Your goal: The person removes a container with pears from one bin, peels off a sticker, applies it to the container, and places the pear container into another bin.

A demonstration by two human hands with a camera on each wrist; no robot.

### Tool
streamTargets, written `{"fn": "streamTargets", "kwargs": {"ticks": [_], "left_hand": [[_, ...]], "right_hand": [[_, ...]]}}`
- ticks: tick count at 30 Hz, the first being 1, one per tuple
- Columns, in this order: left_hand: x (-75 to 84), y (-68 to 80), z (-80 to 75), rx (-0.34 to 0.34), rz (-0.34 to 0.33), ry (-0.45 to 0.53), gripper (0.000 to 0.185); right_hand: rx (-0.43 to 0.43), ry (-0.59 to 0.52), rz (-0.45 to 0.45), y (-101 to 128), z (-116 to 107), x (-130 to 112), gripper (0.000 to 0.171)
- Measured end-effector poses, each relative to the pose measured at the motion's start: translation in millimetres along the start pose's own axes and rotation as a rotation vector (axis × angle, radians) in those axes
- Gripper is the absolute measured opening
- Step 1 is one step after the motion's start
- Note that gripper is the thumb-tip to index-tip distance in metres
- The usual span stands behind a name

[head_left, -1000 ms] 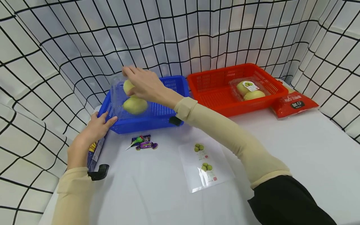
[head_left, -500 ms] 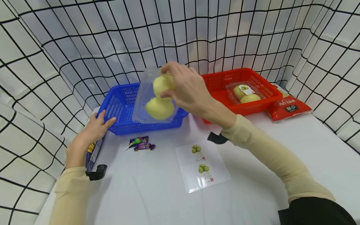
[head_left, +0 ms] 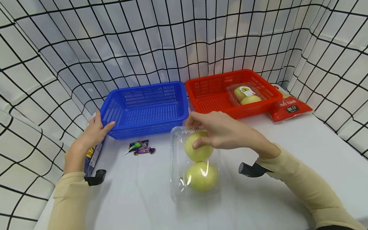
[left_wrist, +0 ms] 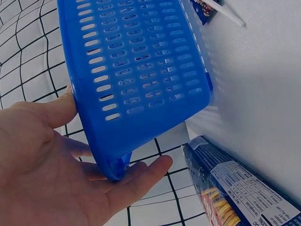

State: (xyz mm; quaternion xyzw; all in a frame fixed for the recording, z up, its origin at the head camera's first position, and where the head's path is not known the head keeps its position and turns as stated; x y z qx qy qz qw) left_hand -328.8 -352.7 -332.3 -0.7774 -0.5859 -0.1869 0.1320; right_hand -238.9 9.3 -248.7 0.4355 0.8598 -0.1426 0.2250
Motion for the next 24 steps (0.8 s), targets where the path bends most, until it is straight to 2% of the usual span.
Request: {"fn": "streamTargets", "kwargs": {"ticks": [5,11,16,24], "left_hand": [[-0.2,2.8,-1.7,0.002,0.005,0.002,0.091],[0.3,4.5,0.6,-0.023,0.009,-0.003,0.090],[-0.3,5.9,-1.7,-0.015,0.011,-0.004,0.088],[4.7,-0.1,-1.5,-0.010,0.045,-0.026,0.084]], "right_hand": [[-0.185,0.016,-0.069,0,28,-1,0.035],[-0.360,0.071,-0.111,-4,66,3,0.035],[-0.438,0.064,-0.127,-14,89,6,0.035],[-0.549,0.042,-0.100,-19,110,21,0.035]]}}
Point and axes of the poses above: each hand's wrist, its own y-axis away from the middle knuckle, its own z-axis out of the palm, x = y × z, the point moved 10 cm from there along -y, towards the middle knuckle, and after that the axes turned 14 degrees about z, right-handed, at the moved point
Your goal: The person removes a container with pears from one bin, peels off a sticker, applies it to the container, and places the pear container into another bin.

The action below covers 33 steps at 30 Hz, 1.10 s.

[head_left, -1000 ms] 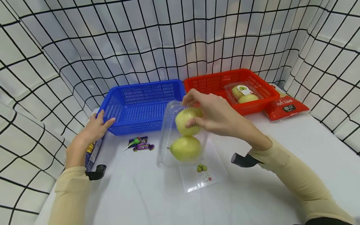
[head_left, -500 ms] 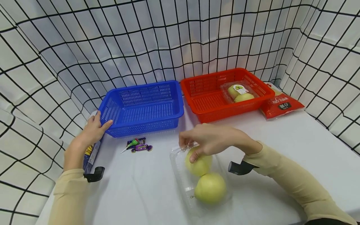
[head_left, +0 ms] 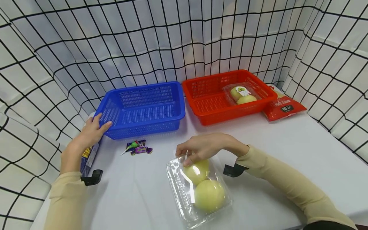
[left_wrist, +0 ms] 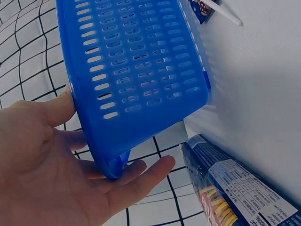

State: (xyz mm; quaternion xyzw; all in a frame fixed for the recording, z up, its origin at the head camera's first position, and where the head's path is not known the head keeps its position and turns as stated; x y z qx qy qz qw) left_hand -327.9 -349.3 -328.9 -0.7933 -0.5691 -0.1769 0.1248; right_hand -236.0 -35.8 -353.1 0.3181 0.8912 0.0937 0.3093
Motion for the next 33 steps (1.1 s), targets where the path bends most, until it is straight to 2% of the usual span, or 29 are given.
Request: {"fn": "streamTargets", "kwargs": {"ticks": [6,10,17,24,27,31,33], "left_hand": [[-0.4,3.0,-2.1,-0.006,0.003,-0.008,0.082],[-2.4,4.1,-2.1,-0.020,-0.006,-0.009,0.083],[-2.9,2.3,0.5,-0.038,-0.005,-0.006,0.084],[-3.1,3.1,3.8,-0.023,-0.021,-0.025,0.085],[-1.9,3.0,3.9,-0.012,-0.019,-0.043,0.084],[4.2,2.9,0.9,0.005,-0.011,-0.055,0.080],[10.9,3.1,-2.5,0.029,-0.012,-0.109,0.074]], "right_hand": [[-0.111,-0.010,-0.035,-10,16,3,0.036],[-0.127,-0.038,-0.043,-12,15,7,0.035],[-0.019,-0.106,0.006,-7,-15,31,0.039],[0.130,-0.055,0.150,-16,-32,78,0.030],[0.137,-0.048,0.183,-21,-30,88,0.023],[0.101,-0.042,0.192,-28,-20,91,0.019],[0.086,-0.030,0.195,-31,-14,90,0.019]]}}
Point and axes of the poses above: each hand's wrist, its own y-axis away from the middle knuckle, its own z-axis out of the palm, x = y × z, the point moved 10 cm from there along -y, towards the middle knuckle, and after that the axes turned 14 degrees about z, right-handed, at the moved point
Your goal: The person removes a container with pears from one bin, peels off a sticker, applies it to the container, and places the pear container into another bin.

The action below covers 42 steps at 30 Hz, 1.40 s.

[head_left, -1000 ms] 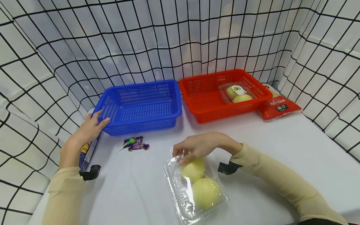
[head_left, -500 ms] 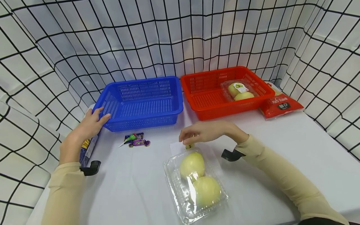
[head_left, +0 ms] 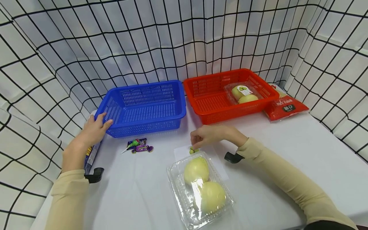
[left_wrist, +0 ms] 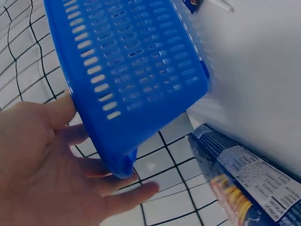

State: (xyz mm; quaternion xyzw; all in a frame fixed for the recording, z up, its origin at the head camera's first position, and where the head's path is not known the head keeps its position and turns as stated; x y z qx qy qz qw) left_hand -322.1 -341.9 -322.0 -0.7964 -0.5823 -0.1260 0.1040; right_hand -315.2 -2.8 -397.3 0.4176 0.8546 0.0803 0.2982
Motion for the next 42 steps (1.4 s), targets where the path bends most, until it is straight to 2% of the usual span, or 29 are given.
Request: {"fn": "streamTargets", "kwargs": {"ticks": [4,6,8,12,14,16,18,19,21,24,25,27,30,34,37,39,42], "left_hand": [[19.9,1.6,-5.5,0.037,0.008,-0.147,0.056],[34.7,1.5,-7.3,0.046,0.040,-0.197,0.051],[52.6,0.7,-6.9,0.032,0.102,-0.208,0.049],[95.9,3.2,-1.7,-0.004,0.259,-0.157,0.044],[121.5,6.3,2.8,-0.007,0.325,-0.162,0.039],[146.8,9.3,12.7,-0.025,0.364,-0.171,0.036],[170.4,11.4,30.2,-0.082,0.394,-0.155,0.040],[181.6,12.7,41.8,-0.138,0.413,-0.134,0.043],[196.2,17.1,69.4,-0.299,0.407,-0.032,0.053],[207.4,26.3,104.4,-0.536,0.376,0.083,0.064],[209.3,28.8,111.7,-0.589,0.374,0.094,0.065],[208.8,30.8,120.8,-0.655,0.355,0.094,0.068],[209.5,31.3,124.8,-0.688,0.382,0.084,0.072],[207.3,30.3,125.2,-0.698,0.379,0.093,0.074],[205.7,30.1,125.6,-0.699,0.365,0.110,0.074],[207.0,30.9,125.9,-0.702,0.368,0.117,0.074],[210.3,31.3,125.9,-0.709,0.384,0.113,0.073]], "right_hand": [[-0.008,0.025,-0.017,-4,9,-4,0.020],[-0.005,0.031,-0.029,-5,11,-6,0.019],[-0.007,0.032,-0.037,-6,12,-8,0.016],[-0.021,0.040,-0.061,-6,13,-15,0.011],[-0.020,0.048,-0.072,-5,12,-18,0.009],[-0.011,0.056,-0.074,-3,11,-21,0.007],[0.004,0.059,-0.073,-2,9,-22,0.005],[0.012,0.064,-0.074,-1,8,-23,0.005],[0.023,0.068,-0.071,0,7,-24,0.005],[0.037,0.068,-0.070,3,6,-23,0.004],[0.040,0.068,-0.068,3,5,-22,0.004],[0.047,0.060,-0.070,4,2,-20,0.004],[0.038,0.032,-0.070,5,-2,-18,0.005],[-0.006,-0.072,-0.047,3,-6,-15,0.007],[-0.003,-0.092,-0.038,7,-12,-12,0.008],[0.018,-0.078,-0.047,15,-20,-13,0.008],[0.053,-0.053,-0.086,40,-33,-25,0.007]]}}
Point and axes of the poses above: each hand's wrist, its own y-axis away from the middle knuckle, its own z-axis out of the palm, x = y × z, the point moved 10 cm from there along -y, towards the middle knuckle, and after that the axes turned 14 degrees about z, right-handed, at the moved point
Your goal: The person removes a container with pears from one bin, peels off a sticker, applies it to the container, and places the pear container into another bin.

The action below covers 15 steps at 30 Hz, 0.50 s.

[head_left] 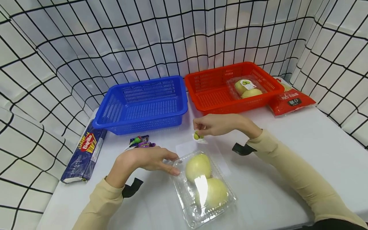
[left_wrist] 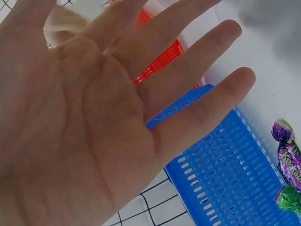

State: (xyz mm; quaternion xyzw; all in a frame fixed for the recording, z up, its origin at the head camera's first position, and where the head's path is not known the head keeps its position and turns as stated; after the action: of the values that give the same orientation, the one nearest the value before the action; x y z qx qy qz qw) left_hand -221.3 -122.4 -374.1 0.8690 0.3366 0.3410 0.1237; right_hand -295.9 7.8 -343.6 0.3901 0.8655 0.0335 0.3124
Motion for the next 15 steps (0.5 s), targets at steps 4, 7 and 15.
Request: {"fn": "streamTargets", "kwargs": {"ticks": [4,7,15], "left_hand": [[2.2,-0.8,-3.8,-0.018,0.006,-0.029,0.072],[1.8,0.8,-6.7,-0.022,-0.005,-0.038,0.074],[-1.8,3.1,-2.4,-0.004,-0.018,0.003,0.076]], "right_hand": [[-0.027,0.076,-0.087,39,1,-42,0.007],[-0.068,0.183,-0.156,54,18,-71,0.007],[-0.005,0.456,-0.122,42,49,-86,0.010]]}}
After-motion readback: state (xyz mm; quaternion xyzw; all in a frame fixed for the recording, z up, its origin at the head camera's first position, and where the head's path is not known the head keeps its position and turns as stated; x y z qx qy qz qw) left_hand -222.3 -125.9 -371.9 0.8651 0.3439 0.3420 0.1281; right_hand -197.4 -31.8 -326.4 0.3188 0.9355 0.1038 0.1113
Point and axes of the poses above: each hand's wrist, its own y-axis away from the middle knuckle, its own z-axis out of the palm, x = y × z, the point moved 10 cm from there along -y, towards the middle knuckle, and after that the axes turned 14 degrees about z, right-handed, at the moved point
